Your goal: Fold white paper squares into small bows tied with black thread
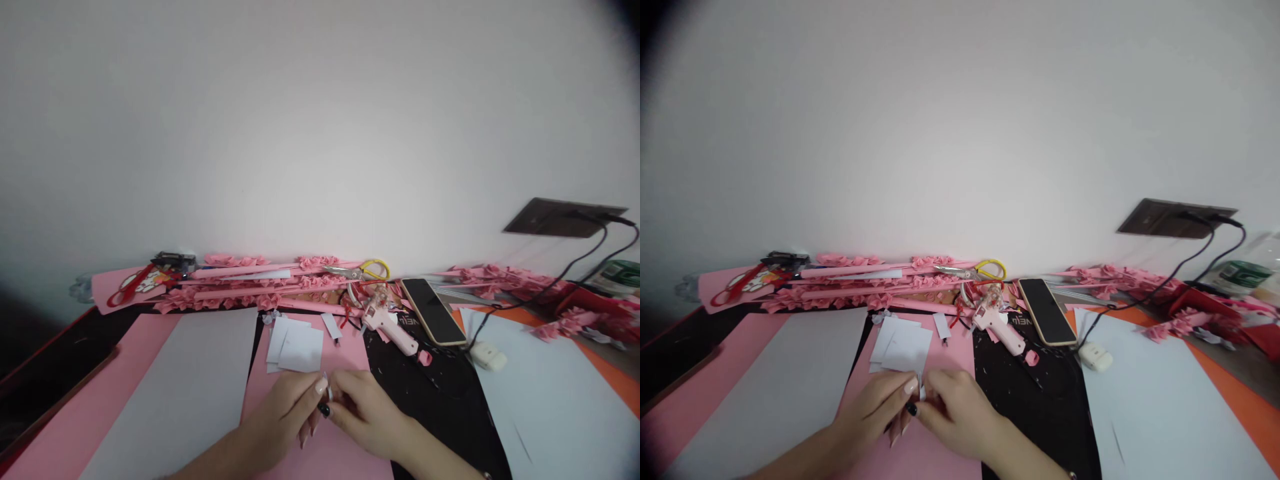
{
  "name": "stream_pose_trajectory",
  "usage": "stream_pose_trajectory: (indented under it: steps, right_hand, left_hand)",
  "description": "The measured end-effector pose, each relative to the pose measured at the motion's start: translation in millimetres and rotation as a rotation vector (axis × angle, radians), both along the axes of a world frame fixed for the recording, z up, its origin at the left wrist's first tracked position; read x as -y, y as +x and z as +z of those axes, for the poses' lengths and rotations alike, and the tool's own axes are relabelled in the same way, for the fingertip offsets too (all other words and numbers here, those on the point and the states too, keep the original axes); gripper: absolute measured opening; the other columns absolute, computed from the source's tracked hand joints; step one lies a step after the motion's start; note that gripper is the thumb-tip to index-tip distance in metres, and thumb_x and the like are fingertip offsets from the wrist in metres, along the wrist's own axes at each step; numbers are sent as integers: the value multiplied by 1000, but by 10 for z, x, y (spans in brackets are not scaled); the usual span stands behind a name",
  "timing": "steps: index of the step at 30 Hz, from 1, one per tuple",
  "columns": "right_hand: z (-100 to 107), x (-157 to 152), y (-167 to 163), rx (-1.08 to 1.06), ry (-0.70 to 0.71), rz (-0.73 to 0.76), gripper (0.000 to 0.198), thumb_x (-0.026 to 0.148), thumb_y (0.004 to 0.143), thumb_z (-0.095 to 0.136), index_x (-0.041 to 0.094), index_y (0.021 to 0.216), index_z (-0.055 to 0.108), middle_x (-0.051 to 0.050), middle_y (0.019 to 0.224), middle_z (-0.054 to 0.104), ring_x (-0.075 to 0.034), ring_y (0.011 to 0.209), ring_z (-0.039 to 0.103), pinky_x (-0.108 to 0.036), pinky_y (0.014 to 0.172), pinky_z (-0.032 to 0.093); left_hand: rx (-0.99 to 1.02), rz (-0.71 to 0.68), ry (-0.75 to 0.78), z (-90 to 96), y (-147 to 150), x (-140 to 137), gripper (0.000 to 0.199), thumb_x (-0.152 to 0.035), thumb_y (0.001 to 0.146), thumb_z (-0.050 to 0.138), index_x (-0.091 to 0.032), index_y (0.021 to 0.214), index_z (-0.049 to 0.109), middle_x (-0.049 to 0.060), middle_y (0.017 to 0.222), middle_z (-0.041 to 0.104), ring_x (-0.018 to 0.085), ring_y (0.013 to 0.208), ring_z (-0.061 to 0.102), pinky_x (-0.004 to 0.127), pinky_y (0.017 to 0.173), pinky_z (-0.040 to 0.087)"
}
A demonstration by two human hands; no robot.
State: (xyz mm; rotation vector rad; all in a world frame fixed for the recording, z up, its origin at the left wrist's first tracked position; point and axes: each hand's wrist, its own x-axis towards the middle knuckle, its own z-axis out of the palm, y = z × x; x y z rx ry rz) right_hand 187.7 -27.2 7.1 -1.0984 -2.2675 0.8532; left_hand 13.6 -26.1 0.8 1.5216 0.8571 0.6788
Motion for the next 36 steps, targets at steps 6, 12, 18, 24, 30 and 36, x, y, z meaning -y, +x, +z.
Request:
stream_pose_trajectory:
  steps: [6,12,18,24,30,36]
  right_hand:
    - [40,-27,5,-65,-26,3,23,21,90,33,18,71,45,0,63,48,-11,56,44,-21,55,34]
    - [-27,-65,11,-246,-156,-100,36,30,94,30,16,65,48,4,50,40,-9,44,38,-19,46,30]
    - [-62,-78,6,-216,-154,-95,38,29,92,34,15,61,49,4,48,40,-8,43,37,-19,45,29]
    - [-50,-84,5,-236,-26,-279,11,23,85,44,16,84,53,3,60,46,-9,49,40,-20,46,31]
    - [-86,-60,-28,-244,13,-223,28,16,80,48,17,108,55,0,70,56,-11,55,49,-21,53,40]
    - [-57,-53,-23,-212,50,-204,30,10,79,47,15,106,60,-3,74,59,-13,62,53,-22,58,42]
  left_hand:
    - [10,32,24,-8,-3,-13,41,-43,90,30,-15,68,50,-3,54,48,6,40,42,16,40,33]
    - [1,187,5,-6,-1,-88,22,-38,87,40,-18,79,45,-5,60,51,6,40,45,17,42,37]
    - [-34,89,65,49,3,-123,29,-33,87,38,-17,78,61,3,73,63,16,70,59,23,63,46]
    - [-161,207,106,-12,-12,-116,30,-35,83,42,-18,71,64,1,61,61,17,65,57,23,59,43]
    - [-229,218,226,-43,-8,-87,31,-31,82,40,-17,63,61,-2,52,51,12,52,46,20,52,34]
    - [-274,221,269,-44,-4,-73,31,-27,83,39,-17,63,59,-3,51,48,11,50,41,20,50,29]
